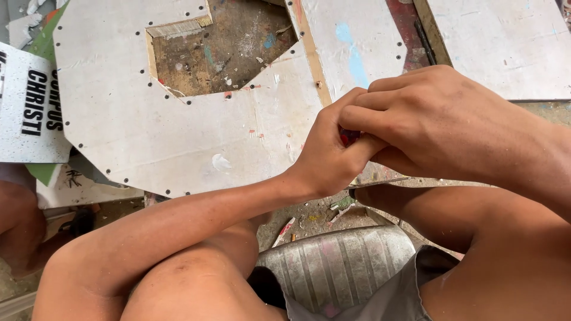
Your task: A person uses a small screwdriver to clear or mark holes in a large white template on a workbench.
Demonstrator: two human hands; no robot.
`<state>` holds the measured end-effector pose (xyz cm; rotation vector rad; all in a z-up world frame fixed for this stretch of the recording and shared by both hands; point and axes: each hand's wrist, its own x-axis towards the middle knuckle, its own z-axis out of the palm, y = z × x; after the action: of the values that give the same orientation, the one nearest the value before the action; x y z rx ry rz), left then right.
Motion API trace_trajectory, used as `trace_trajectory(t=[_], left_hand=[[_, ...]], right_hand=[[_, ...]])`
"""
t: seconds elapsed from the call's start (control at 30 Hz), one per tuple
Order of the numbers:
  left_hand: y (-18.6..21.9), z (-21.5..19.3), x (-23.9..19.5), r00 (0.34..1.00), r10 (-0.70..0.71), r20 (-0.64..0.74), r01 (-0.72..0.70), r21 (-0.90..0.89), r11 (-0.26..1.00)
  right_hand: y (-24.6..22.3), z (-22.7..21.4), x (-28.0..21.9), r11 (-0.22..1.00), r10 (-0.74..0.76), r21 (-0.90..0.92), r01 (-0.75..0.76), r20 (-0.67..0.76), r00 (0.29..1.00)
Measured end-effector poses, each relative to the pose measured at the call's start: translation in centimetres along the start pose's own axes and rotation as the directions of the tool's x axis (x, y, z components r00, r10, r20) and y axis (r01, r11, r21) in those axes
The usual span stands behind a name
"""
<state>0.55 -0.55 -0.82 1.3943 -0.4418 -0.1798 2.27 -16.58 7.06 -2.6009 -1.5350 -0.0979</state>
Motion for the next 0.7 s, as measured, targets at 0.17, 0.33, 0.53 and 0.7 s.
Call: trace_trajectory(t=[0.17, 0.33, 0.53, 0.7], left_hand=[[-1.2, -1.0, 1.6, 0.986, -0.015, 0.164, 0.028, -0.074, 0.997], [-1.3, -3.3, 3.5, 0.82, -0.087, 0.566, 0.164, -0.087, 0.983], [-0.2, -2.9, 2.2, 0.906, -0.109, 0.408, 0.157, -0.086, 0.984], [1.0, -1.7, 0.3, 0.985, -0.139, 0.098, 0.133, 0.063, 0.989]], right_hand=[[-0.1, 1.1, -0.7, 0.997, 0.075, -0.017, -0.075, -0.023, 0.997], [-2.2, 2.7, -0.1, 0.883, 0.467, -0.045, -0.468, -0.035, 0.884], [-1.3, 0.8, 0.3, 0.914, 0.398, -0.115, -0.389, 0.068, 0.915], [0.3, -1.1, 0.6, 0.863, 0.505, -0.152, -0.482, 0.292, 0.812]])
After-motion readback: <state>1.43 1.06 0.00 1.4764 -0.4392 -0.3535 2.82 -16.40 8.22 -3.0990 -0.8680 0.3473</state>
